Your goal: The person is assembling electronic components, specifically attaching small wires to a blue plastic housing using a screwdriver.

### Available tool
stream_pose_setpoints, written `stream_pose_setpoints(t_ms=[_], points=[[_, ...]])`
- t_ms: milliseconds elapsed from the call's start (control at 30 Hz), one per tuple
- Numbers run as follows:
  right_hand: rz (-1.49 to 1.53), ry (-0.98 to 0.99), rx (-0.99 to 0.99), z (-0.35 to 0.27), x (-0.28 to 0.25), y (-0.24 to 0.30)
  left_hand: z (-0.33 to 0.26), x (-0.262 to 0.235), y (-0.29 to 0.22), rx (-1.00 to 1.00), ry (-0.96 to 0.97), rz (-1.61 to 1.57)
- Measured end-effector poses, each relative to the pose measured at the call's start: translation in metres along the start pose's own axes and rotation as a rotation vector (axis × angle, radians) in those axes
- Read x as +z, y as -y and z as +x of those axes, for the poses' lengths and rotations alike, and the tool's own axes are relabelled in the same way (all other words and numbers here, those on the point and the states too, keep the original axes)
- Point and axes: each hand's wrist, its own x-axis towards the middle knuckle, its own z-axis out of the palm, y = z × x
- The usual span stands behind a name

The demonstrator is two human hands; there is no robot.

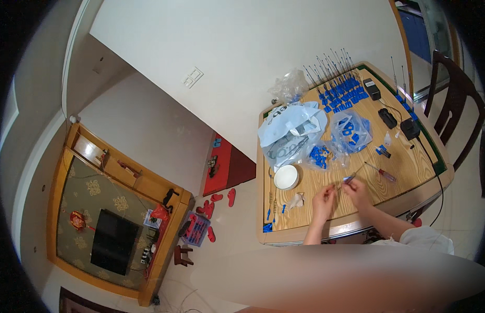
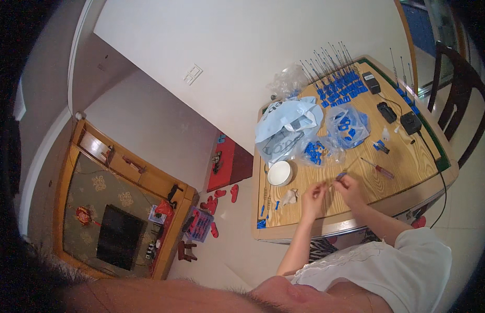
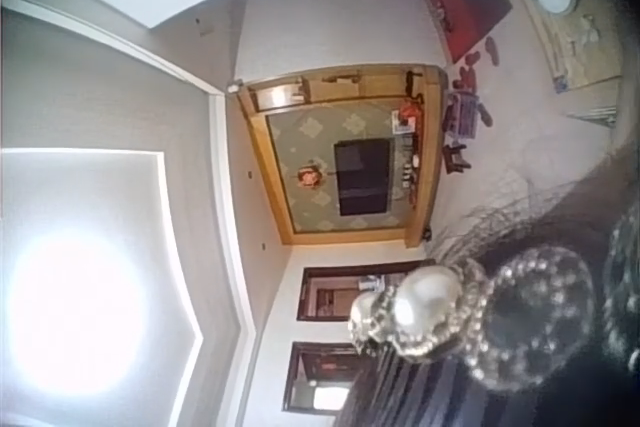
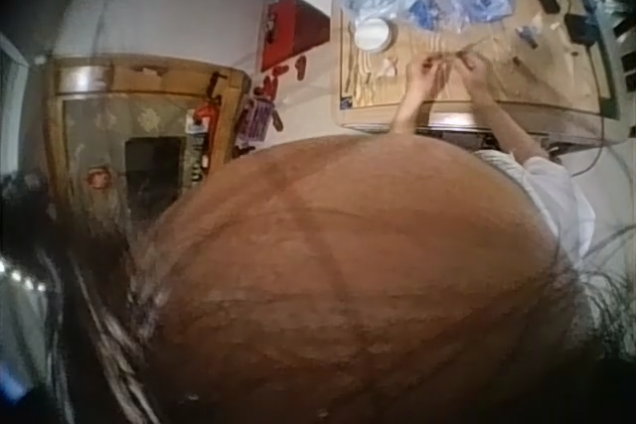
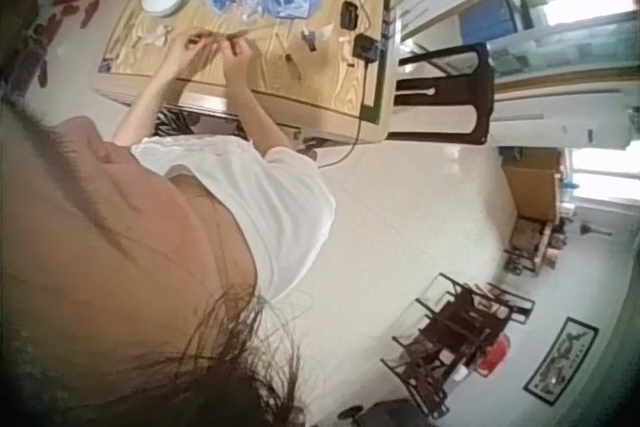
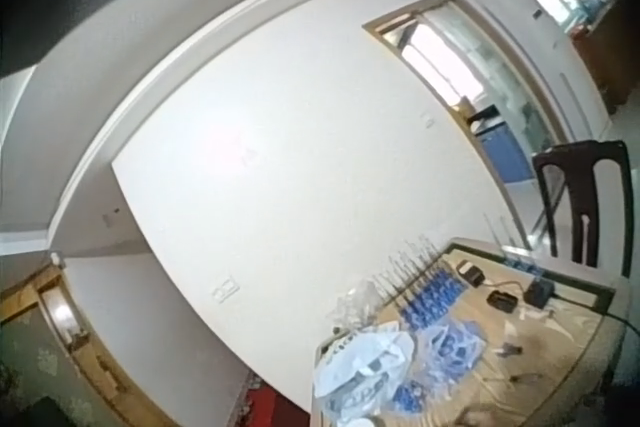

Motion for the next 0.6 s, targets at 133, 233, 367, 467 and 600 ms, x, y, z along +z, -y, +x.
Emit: stream_pose_setpoints(t_ms=[133, 233, 367, 467, 600], points=[[-0.332, -0.184, -0.174, 0.000, -0.045, 0.001, 0.055, -0.002, 0.018, -0.077, -0.030, 0.088], [-0.391, -0.223, -0.199, -0.002, -0.064, -0.029, 0.097, -0.007, 0.040, 0.053, -0.059, 0.355], [-0.295, -0.294, -0.193, 0.002, -0.071, -0.044, 0.132, 0.009, 0.058, 0.162, 0.145, 0.663], [-0.414, -0.275, -0.296, -0.003, -0.075, -0.027, 0.144, 0.020, 0.067, 0.204, 0.281, 0.783], [-0.346, -0.285, -0.325, 0.001, -0.077, -0.044, 0.152, 0.024, 0.078, 0.185, 0.394, 0.864]])
